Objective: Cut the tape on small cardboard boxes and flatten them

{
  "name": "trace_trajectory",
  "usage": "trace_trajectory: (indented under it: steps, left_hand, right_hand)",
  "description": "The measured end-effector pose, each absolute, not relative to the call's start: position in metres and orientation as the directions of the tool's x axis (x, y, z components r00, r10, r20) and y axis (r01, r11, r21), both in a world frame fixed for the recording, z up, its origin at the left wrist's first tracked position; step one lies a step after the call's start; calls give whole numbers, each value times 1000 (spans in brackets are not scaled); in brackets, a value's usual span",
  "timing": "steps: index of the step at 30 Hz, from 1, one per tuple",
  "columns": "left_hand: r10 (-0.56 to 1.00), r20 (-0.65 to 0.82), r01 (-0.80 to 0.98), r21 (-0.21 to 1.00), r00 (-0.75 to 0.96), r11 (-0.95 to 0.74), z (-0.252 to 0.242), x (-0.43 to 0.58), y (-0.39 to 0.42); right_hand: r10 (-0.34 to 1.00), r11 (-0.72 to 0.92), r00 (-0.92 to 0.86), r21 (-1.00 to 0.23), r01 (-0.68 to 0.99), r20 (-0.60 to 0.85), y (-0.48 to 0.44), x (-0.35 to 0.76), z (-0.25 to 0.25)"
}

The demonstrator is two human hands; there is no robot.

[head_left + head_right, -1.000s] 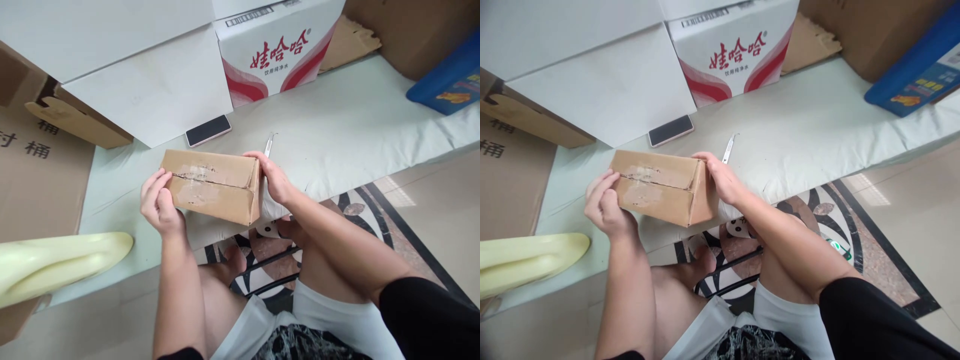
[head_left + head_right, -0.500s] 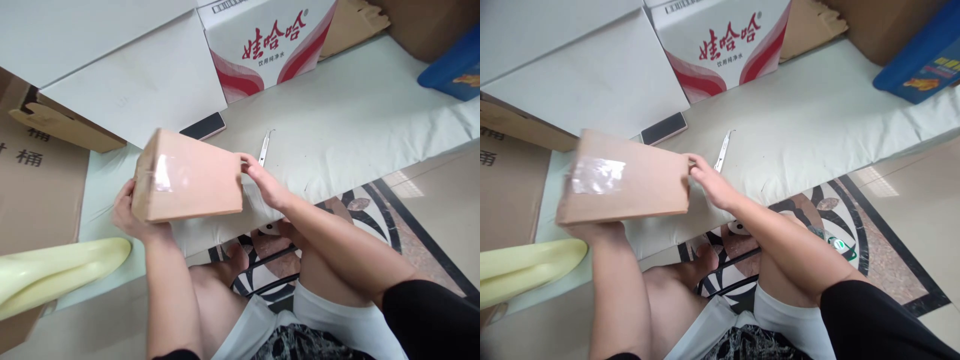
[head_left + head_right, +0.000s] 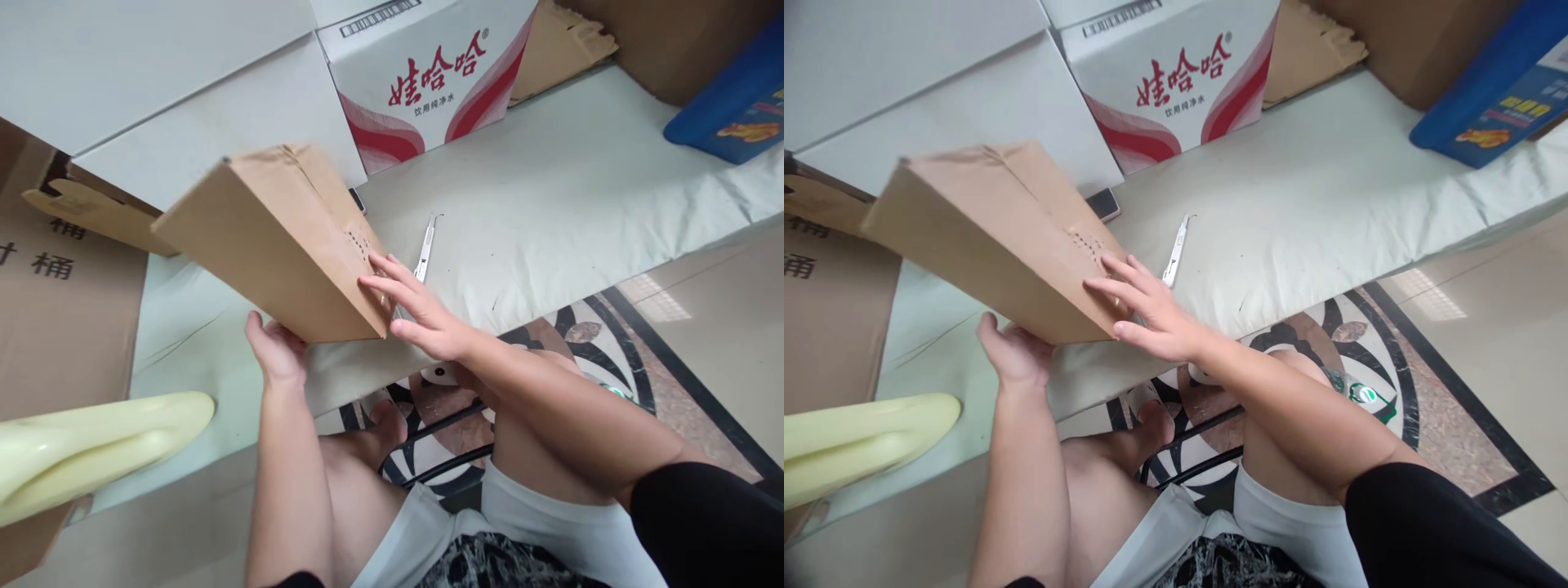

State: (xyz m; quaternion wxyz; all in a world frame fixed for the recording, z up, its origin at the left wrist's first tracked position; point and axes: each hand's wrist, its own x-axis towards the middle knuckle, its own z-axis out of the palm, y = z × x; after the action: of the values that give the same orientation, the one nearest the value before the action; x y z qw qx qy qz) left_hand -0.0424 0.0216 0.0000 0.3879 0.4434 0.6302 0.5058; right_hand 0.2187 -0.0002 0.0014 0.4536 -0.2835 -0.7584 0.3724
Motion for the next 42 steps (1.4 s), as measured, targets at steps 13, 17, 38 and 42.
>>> trace_trajectory:
  steps: [13, 17, 38, 42]
  left_hand:
    - [836, -549, 268, 803, -10, 531, 14, -28, 7]
    - [919, -214, 421, 838, -332, 347, 9, -33, 8]
    - [637, 770, 616, 502, 1, -607, -2, -6, -10]
    - [610, 792, 558, 491, 35, -669, 0, -5, -10]
  right_hand:
    - [836, 524, -183, -852, -16, 518, -10, 226, 9]
    - [786, 586, -251, -810, 15, 564, -9, 227, 10]
    - [999, 23, -31, -405, 914, -13, 19, 229, -9]
    - [993, 23, -74, -459, 888, -93, 21, 227, -5]
